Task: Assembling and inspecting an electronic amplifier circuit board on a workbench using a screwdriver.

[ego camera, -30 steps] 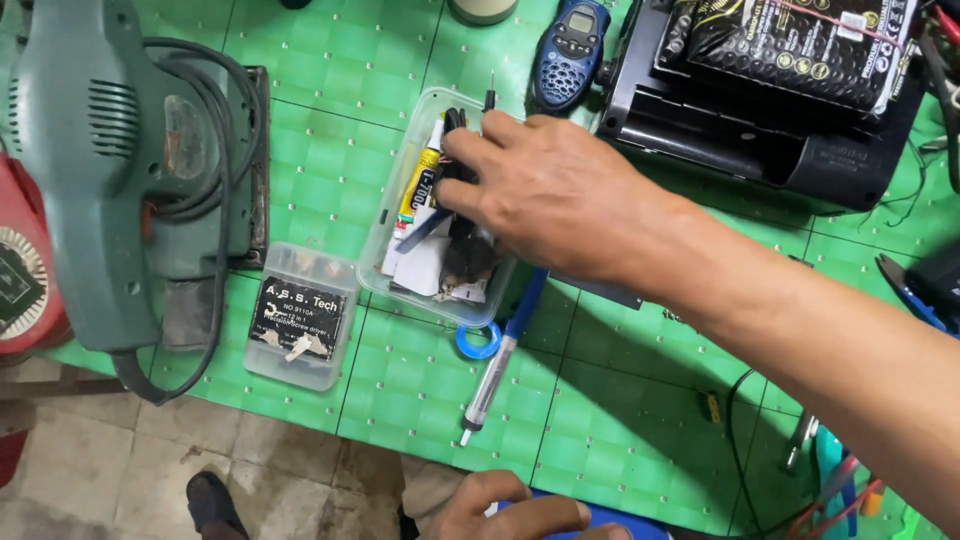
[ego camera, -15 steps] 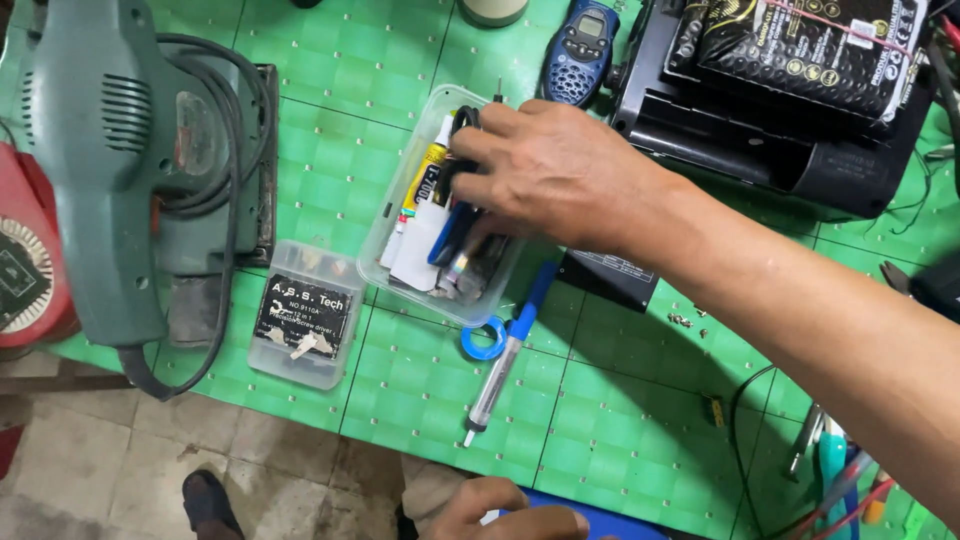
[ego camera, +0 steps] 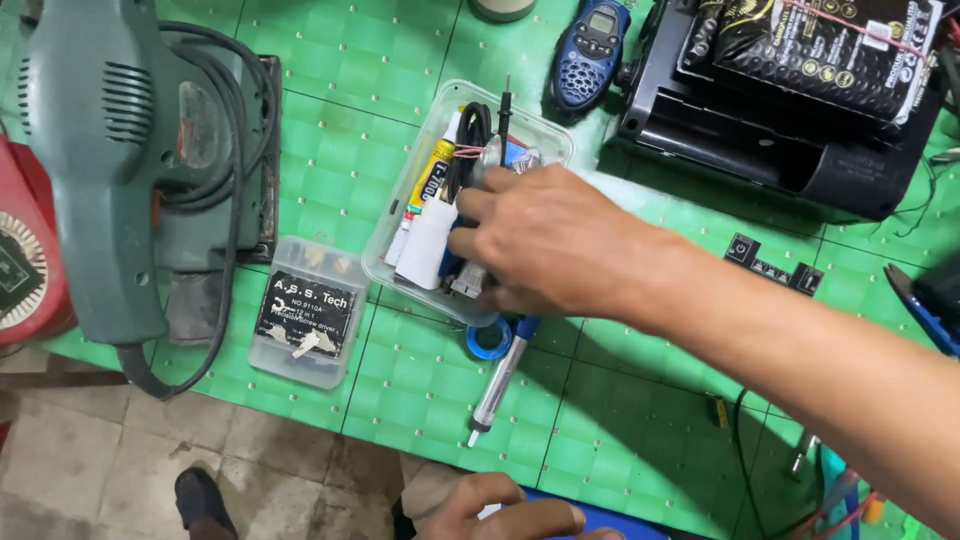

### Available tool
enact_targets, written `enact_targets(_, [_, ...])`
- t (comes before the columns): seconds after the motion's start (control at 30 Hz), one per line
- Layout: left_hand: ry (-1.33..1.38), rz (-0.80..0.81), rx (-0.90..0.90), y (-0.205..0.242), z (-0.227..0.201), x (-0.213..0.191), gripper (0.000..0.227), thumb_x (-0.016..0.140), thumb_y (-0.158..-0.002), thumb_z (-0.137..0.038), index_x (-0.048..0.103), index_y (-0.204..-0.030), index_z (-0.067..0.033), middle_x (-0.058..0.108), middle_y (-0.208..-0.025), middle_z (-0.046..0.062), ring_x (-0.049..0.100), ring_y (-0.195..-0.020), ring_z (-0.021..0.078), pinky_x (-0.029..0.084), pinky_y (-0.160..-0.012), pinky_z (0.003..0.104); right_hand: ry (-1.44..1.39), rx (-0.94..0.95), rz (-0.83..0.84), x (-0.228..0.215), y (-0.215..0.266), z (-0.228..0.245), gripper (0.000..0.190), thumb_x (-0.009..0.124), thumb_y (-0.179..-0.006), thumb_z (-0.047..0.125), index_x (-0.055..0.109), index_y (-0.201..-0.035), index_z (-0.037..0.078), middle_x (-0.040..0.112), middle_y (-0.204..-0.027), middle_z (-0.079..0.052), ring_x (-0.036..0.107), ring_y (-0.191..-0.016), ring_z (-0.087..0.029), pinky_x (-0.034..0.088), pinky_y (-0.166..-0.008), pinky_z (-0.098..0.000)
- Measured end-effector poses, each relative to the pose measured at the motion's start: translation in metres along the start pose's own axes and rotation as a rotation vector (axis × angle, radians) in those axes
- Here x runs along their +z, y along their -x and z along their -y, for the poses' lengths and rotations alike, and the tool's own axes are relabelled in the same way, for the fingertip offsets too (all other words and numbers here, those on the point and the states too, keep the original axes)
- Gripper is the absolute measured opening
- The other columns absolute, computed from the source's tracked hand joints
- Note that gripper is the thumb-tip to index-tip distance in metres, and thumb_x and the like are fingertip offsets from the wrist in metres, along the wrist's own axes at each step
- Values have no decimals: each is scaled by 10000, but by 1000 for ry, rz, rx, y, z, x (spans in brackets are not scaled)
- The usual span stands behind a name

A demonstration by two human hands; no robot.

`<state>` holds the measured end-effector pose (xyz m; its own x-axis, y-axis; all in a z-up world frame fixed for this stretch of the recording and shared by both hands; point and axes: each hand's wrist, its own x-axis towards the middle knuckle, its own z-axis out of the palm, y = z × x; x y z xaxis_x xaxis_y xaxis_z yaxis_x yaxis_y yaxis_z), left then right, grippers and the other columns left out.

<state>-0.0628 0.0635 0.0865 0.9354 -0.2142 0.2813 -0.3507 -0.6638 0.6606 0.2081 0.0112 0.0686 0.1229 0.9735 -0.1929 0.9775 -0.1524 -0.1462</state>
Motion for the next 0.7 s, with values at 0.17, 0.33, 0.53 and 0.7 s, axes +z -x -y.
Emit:
enact_targets(0.17, [254,-41,-263,-4,-12,2,272,521,-1012,-127,761,-1139,-101,759,-1205,-57,725,-985,30,474,-824,277,156,64,-104,20,-2,11,623,803,-739,682,677,-996,129,678,-941,-99,650,-760,-294,559,-520,-457])
enact_targets(0.33, [379,53,-308,-6,-16,-7,305,352,-1043,-110,635,-1139,-52,740,-1263,-33,707,-1044,6,445,-864,249,88,70,-111,2,4,3,128,584,-905,20,608,-1014,84,621,-944,-109,648,-627,-286,529,-390,-432])
enact_targets(0.53, [45,131,105,-6,5,2,321,493,-1106,-241,561,-1420,-260,607,-1495,-135,631,-1243,93,481,-924,370,162,117,-87,7,1,-7,715,697,-828,719,643,-1192,107,684,-1283,-157,729,-816,-310,611,-490,-474])
enact_targets(0.7, [-20,-108,311,-30,32,35,196,516,-1142,-240,573,-1319,-179,694,-1339,-25,696,-1048,150,454,-828,320,300,131,-214,31,-9,6,843,750,-644,839,655,-1107,141,680,-1264,-184,697,-712,-280,548,-491,-421])
